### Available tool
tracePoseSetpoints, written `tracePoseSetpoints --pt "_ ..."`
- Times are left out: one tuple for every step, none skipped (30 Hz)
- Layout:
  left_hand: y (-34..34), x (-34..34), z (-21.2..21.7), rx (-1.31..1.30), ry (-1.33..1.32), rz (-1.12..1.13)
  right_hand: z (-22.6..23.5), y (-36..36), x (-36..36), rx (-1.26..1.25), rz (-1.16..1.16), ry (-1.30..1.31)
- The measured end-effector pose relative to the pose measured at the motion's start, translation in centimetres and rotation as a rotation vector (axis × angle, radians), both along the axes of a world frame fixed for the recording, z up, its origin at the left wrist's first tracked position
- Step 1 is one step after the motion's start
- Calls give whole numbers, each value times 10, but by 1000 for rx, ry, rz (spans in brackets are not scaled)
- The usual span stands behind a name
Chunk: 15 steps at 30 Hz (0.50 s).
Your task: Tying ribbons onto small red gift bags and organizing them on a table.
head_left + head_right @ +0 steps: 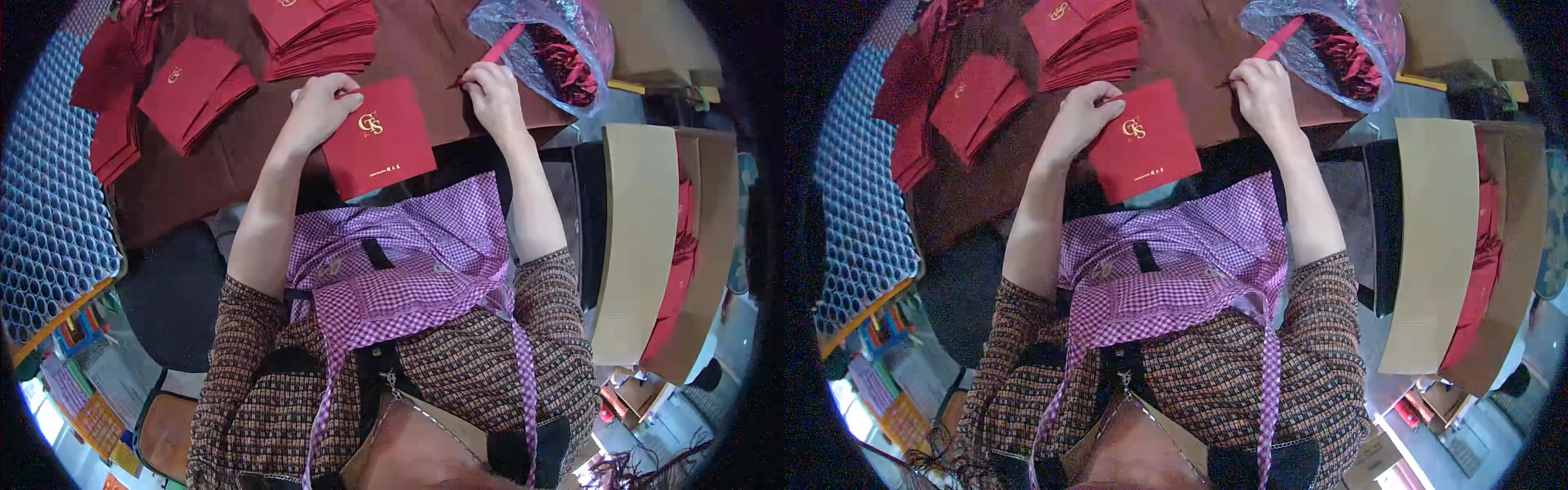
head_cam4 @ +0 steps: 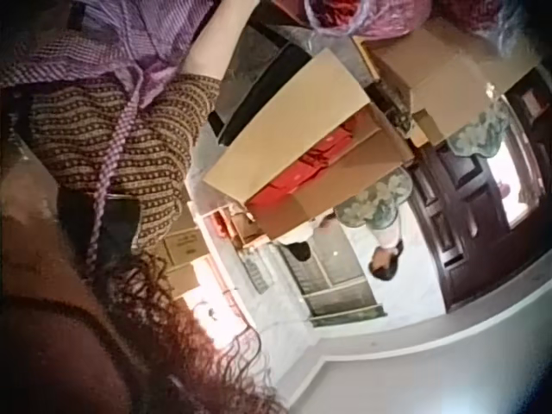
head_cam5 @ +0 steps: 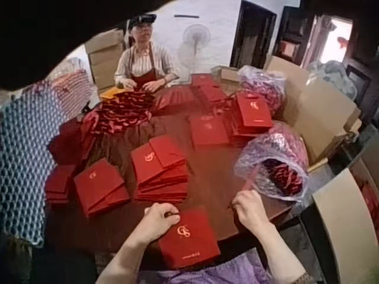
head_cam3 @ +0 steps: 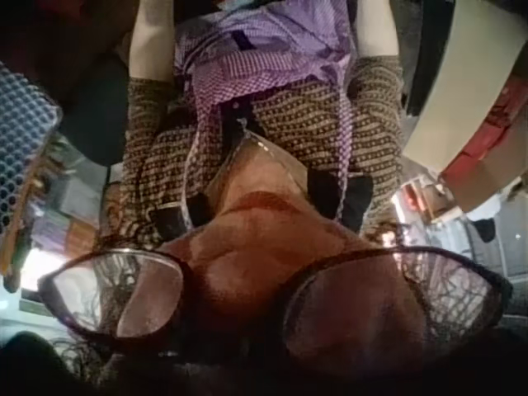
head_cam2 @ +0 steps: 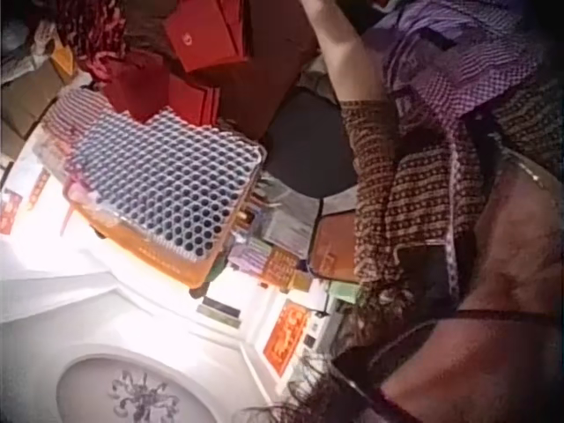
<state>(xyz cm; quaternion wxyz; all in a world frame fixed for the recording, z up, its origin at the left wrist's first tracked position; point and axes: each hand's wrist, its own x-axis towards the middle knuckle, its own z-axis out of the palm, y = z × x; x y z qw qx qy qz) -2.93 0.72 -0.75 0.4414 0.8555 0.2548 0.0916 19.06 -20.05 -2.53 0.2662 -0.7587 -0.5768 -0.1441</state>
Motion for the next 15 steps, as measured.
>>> tracePoseSetpoints --pt "1 -2 0 -1 6 10 1 4 -7 -1 10 6" --pt "1 -1 2 56 20 -13 5 6 -18 63 9 135" --pt "1 0 2 112 34 -37 6 7 -28 127 7 263" --pt "1 -1 3 121 76 -40 5 4 -36 86 -25 508" --pt "0 0 3 117 78 -43 16 3 -50 47 -67 856" --pt "-3 1 5 222 70 -46 11 5 -57 91 -66 912" --pt "-5 2 7 329 62 -50 10 7 -65 137 -65 969" --pt "-6 3 9 292 71 -53 13 9 -70 112 -16 878" --pt "-6 3 8 290 74 -53 17 9 -75 80 13 883" --pt "-6 3 7 290 71 -60 14 11 -78 32 -6 800" --pt "-6 4 5 290 68 -67 13 15 -81 -15 -23 716" --pt "-4 5 2 255 104 -71 14 16 -83 7 -12 558" --pt "-4 6 1 254 105 -73 12 18 -84 6 -14 560" --pt "-4 8 1 246 108 -66 8 19 -85 -1 -4 442" --pt "-5 9 0 237 111 -58 5 20 -87 -9 6 324"
